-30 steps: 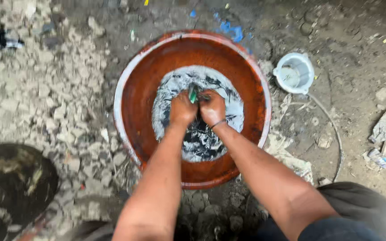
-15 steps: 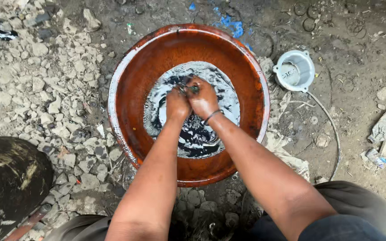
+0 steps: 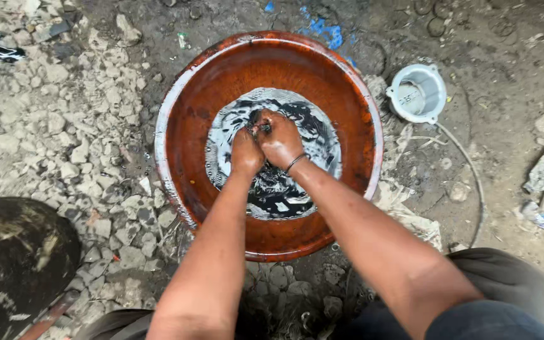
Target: The person washes a metal part by hand in a basin of soapy water, scrubbing it with both hands and rinsing it in a black bucket. The part is repeatedly submerged and agitated to remove grime.
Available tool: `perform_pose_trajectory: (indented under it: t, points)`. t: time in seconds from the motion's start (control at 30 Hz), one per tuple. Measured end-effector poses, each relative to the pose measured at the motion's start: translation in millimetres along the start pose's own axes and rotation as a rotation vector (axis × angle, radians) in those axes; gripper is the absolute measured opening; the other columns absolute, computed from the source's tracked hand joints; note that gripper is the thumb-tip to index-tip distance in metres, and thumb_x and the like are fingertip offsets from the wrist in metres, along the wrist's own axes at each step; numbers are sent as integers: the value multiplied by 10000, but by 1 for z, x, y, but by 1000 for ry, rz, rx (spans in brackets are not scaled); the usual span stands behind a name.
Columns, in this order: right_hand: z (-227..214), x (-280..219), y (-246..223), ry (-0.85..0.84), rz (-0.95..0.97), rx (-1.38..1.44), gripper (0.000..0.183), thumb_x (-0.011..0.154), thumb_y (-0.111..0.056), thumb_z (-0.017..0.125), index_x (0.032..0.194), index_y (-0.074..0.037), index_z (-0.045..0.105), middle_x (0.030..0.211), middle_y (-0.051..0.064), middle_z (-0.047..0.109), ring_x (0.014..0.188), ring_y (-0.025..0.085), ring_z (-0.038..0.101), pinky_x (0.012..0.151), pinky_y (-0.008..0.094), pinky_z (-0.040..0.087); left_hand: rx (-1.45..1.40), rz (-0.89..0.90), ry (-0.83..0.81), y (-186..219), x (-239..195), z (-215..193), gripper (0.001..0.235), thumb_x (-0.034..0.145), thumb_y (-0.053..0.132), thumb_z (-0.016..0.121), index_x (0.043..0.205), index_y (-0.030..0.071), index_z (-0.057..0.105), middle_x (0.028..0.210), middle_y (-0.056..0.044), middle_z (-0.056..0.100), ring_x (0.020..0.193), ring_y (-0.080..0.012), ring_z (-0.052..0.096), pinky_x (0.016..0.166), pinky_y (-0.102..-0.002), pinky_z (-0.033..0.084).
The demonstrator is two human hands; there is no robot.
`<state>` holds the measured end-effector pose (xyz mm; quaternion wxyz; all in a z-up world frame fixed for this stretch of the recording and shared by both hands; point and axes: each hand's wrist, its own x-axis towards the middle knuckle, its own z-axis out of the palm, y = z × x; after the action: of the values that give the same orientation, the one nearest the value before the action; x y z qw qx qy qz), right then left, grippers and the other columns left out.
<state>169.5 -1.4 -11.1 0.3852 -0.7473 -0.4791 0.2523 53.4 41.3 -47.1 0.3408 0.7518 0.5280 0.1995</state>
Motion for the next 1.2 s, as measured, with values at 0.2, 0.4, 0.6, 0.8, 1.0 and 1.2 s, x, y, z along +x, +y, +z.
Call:
perform_pose_trajectory:
  t: [0.2, 0.4, 0.6, 0.8, 1.0, 1.2]
  points:
    - [-24, 32, 31, -47, 206, -5, 81, 821, -76, 604, 854, -52, 673, 805, 150, 715, 749, 259, 678, 735, 383, 541, -144, -121, -225, 27, -49, -3, 308, 785, 128, 748, 1058, 3, 682, 920, -270, 730, 893, -440, 720, 848, -492, 559]
    - [-1, 29, 16, -120, 69, 191, 36, 795, -81, 667, 795, -52, 647, 775, 106, 696, 722, 200, 657, 693, 334, 525, -178, -162, -148, 19, -21, -33, 360, 779, 141, 734, 1110, 8, 687, 918, -277, 724, 889, -438, 716, 827, -483, 557]
    - [-15, 12, 8, -12, 6, 188, 23, 841, -76, 620, 842, -54, 613, 798, 117, 687, 764, 235, 674, 733, 366, 545, -237, -35, -204, 31, -2, -27, 298, 788, 150, 687, 1054, 23, 731, 927, -266, 738, 896, -421, 726, 829, -473, 562]
    - [-40, 39, 56, -24, 295, -240, 180, 863, -251, 685, 943, -106, 755, 984, 182, 750, 944, 354, 722, 880, 442, 559, -196, -140, -431, 43, -28, -46, 372, 766, 305, 750, 979, 0, 732, 759, -224, 723, 724, -362, 739, 760, -465, 578]
    - [-35, -2, 39, -193, 84, -765, 715, 794, -388, 758, 1369, -6, 570, 1356, 333, 535, 1231, 490, 526, 936, 543, 486, -49, -207, -577, 16, 1, -57, 725, 758, 607, 790, 818, -112, 721, 786, -259, 706, 768, -376, 739, 757, -465, 578]
    - [-54, -16, 21, -418, 287, -828, 636, 847, -357, 719, 1368, -22, 578, 1341, 261, 600, 1291, 416, 561, 1088, 464, 467, -95, -140, -248, 31, -5, -34, 480, 682, 416, 759, 933, 8, 743, 933, -270, 738, 917, -417, 726, 845, -477, 570]
